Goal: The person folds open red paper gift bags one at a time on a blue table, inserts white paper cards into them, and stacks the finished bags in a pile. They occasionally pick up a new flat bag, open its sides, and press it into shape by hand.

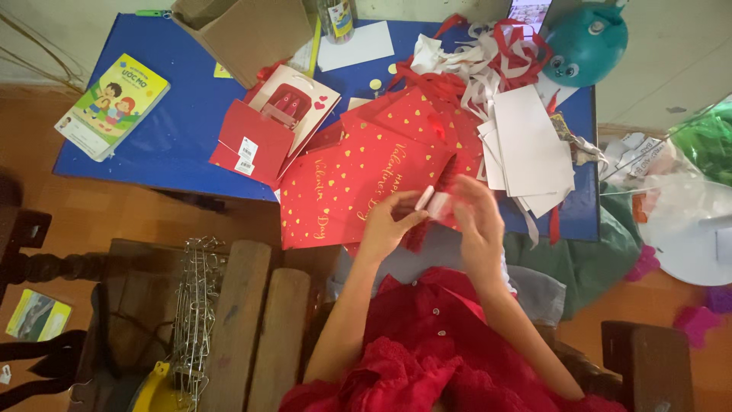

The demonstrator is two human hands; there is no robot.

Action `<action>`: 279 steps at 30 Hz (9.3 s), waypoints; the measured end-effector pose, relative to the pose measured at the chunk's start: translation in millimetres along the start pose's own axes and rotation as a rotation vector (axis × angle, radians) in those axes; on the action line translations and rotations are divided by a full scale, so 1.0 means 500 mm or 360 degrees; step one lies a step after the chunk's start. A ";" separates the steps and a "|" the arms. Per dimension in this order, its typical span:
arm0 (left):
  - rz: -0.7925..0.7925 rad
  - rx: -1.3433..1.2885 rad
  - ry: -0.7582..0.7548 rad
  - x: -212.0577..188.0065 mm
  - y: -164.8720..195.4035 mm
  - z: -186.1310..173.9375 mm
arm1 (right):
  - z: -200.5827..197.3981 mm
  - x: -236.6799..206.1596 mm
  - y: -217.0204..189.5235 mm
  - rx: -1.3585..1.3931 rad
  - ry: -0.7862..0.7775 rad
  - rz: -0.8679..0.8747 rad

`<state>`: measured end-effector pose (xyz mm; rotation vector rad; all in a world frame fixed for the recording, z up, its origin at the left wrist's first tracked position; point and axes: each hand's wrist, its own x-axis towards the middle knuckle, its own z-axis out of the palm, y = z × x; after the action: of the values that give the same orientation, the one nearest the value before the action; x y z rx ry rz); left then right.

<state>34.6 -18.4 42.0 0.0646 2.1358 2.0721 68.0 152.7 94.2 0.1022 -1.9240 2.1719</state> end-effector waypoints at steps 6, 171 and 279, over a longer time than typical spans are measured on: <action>0.0370 0.0438 0.0494 -0.023 0.017 0.040 | 0.008 -0.009 0.015 -0.0039 -0.0154 0.0021; 0.1213 0.1015 0.0554 -0.018 0.430 -0.081 | -0.314 0.224 0.167 -0.1923 0.0161 0.0724; 0.1275 0.1261 0.0460 -0.124 0.276 -0.005 | 0.088 0.435 0.038 -0.1900 -0.0874 -0.0211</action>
<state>83.9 -24.7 184.9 0.8831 3.3805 1.3605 -151.7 135.7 127.0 0.6057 -3.0321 0.6494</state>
